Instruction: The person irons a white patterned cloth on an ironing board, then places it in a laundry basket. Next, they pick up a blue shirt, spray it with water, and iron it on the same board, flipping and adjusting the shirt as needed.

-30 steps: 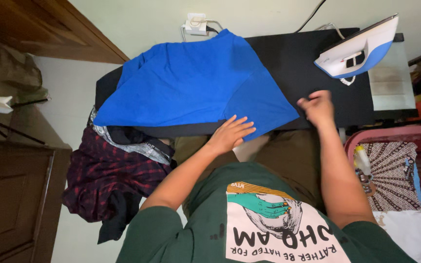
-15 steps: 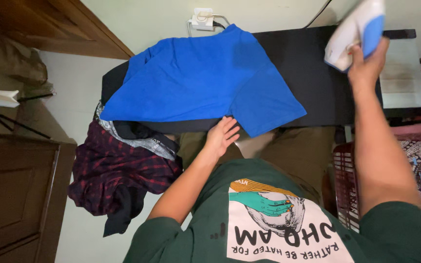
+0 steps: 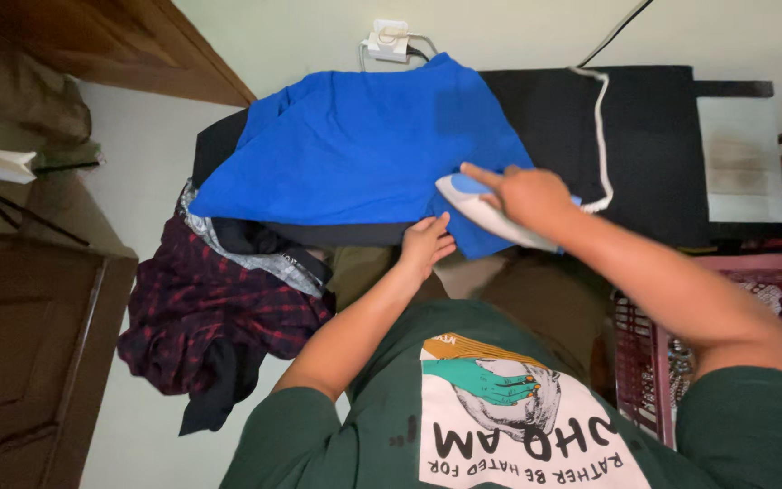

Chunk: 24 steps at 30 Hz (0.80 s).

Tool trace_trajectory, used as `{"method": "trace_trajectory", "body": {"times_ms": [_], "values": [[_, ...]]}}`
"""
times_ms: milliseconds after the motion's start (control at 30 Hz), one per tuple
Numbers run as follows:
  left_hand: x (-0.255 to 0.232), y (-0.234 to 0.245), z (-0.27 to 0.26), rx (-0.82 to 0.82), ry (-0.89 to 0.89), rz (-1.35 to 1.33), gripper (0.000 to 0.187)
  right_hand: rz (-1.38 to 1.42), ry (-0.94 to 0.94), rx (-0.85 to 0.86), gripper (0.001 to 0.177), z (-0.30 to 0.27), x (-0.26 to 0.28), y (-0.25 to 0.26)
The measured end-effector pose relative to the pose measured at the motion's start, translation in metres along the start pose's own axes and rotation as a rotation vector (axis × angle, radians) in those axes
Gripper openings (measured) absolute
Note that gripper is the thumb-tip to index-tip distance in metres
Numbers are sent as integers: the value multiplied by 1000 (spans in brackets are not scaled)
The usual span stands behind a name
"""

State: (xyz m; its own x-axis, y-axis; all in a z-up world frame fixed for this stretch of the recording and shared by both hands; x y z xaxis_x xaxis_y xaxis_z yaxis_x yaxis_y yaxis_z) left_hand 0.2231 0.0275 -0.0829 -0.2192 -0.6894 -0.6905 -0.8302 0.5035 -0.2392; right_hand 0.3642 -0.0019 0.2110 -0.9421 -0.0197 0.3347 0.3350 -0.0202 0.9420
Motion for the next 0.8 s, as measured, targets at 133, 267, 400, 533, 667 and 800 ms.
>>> {"method": "trace_trajectory", "body": {"times_ms": [133, 267, 400, 533, 667, 800], "values": [[-9, 6, -19, -62, -57, 110, 36, -5, -104, -63, 55, -18, -26, -1], [-18, 12, -31, -88, -63, 152, 31, -56, -275, -132, 56, -11, -78, 8], [-23, 10, -34, -110, -71, 172, 32, 42, -356, -102, 56, -3, -106, 11], [-21, 9, -34, -105, -72, 164, 30, 93, -236, 38, 47, -6, -86, -1], [-17, 12, -33, -106, -69, 183, 29, 43, -75, 117, 43, -23, -53, -25], [-21, 11, -36, -129, -137, 189, 29, -57, -105, 54, 48, -8, -86, -23]]}}
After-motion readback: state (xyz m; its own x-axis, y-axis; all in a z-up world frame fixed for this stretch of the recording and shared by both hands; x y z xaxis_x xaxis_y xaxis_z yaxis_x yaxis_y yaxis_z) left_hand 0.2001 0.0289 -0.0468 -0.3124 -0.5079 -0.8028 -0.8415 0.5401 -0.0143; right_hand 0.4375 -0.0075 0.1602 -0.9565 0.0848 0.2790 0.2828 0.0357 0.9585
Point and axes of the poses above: each hand's wrist, its own z-axis towards the middle knuckle, its own y-axis out of the back of the hand, x = y × z, the point moved 9 cm from there along z, towards the middle knuckle, and after that the axes turned 14 degrees about z, right-handed, at the moved point
